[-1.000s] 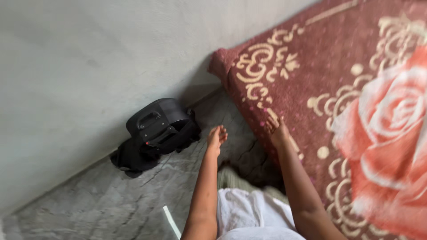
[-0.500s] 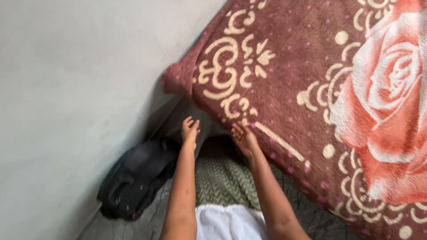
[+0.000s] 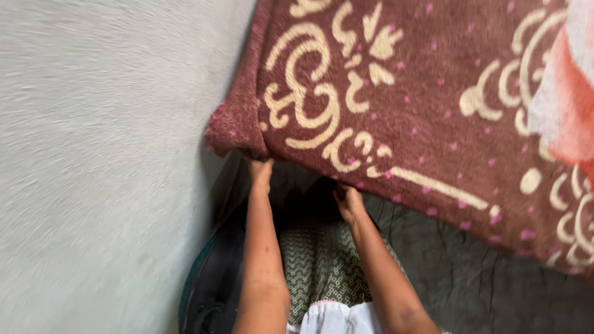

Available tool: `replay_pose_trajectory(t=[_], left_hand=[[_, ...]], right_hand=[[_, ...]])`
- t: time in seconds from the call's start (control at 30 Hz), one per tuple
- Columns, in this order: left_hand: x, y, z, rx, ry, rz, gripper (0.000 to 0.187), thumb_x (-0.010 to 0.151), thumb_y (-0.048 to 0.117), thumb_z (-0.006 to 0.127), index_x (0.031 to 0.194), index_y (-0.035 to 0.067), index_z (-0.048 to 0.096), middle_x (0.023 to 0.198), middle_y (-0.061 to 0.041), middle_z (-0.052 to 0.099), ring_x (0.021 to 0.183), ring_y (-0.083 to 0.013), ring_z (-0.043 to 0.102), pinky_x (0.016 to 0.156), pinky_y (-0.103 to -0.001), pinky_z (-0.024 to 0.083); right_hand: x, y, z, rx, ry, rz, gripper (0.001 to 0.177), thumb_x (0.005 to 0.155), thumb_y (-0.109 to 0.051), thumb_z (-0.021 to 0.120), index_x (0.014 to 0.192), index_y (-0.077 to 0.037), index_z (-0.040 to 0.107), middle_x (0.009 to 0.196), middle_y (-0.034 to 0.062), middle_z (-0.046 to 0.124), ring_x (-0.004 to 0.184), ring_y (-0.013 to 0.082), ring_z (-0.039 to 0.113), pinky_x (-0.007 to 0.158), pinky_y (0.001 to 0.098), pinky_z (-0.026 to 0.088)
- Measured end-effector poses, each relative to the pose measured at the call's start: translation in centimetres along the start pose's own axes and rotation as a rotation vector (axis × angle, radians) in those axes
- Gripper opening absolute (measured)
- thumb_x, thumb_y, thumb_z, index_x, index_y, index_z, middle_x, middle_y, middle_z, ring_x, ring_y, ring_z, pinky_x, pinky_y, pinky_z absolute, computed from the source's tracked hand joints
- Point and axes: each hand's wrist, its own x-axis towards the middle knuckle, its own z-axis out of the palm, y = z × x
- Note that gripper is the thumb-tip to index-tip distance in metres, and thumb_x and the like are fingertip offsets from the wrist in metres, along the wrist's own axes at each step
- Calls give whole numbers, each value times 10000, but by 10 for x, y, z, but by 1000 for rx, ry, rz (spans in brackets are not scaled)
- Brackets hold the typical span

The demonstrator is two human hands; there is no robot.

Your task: The person makes a bed by spreading a large blanket across the mattress, tucking the edges between the mattress and the wooden frame, and then folding and placing other bedding items.

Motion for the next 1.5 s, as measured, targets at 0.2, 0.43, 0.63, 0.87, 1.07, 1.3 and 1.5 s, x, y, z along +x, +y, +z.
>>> replay_pose_trajectory(t=[0.2,0.43,0.63,0.87,1.07,1.3,1.5], left_hand=[[16,-19,-16,-288,-170,-60,660,845,55,693,1467,-63,504,1474,-173,576,1343,-290,535,1132,-381,377],[18,20,-28,68,-18,115,525,835,135,676,1308,-66,568,1242,-220,681,1152,-329,653,1008,-390,455],[18,-20,-48,468,82,96,322,868,208,692,940,-106,689,840,-290,703,818,-441,705,840,-505,525],[25,-53,-45,220,177,98,523,840,92,652,1342,-21,559,1205,-227,680,1092,-335,664,929,-462,508],[-8,-31,-23,-704,217,-477,684,979,115,559,1542,184,177,1474,-123,494,1278,-321,592,1055,-486,540],[-53,18,4,-943,-286,-343,901,930,711,465,1579,103,322,1643,-71,384,1453,-234,419,1209,-417,310],[-65,42,10,-1048,-317,-315,1071,861,832,453,1596,62,334,1631,-90,386,1464,-259,386,1242,-426,263]], right_hand=[[19,26,-52,285,255,-185,468,981,-164,569,1396,-344,453,1246,-15,605,1145,204,578,940,484,494],[38,28,-90,279,85,-379,121,1114,-255,660,1197,-195,596,945,-32,578,788,90,518,654,276,418],[20,83,-88,-14,265,-246,196,1019,-232,632,1214,-211,613,996,-54,690,740,54,577,576,230,408],[2,120,-89,-33,411,43,325,986,-273,599,1305,-212,584,1008,42,663,827,175,648,681,327,526],[-40,77,-48,356,-128,-225,480,1016,-315,532,1469,-159,517,1587,60,462,1447,266,426,1182,390,386],[-76,20,41,1049,-458,-199,768,1063,-561,309,1576,10,341,1668,216,323,1557,402,256,1293,557,155],[-86,14,73,1083,-502,-267,900,995,-701,319,1603,-37,316,1684,170,299,1555,377,248,1281,604,106]])
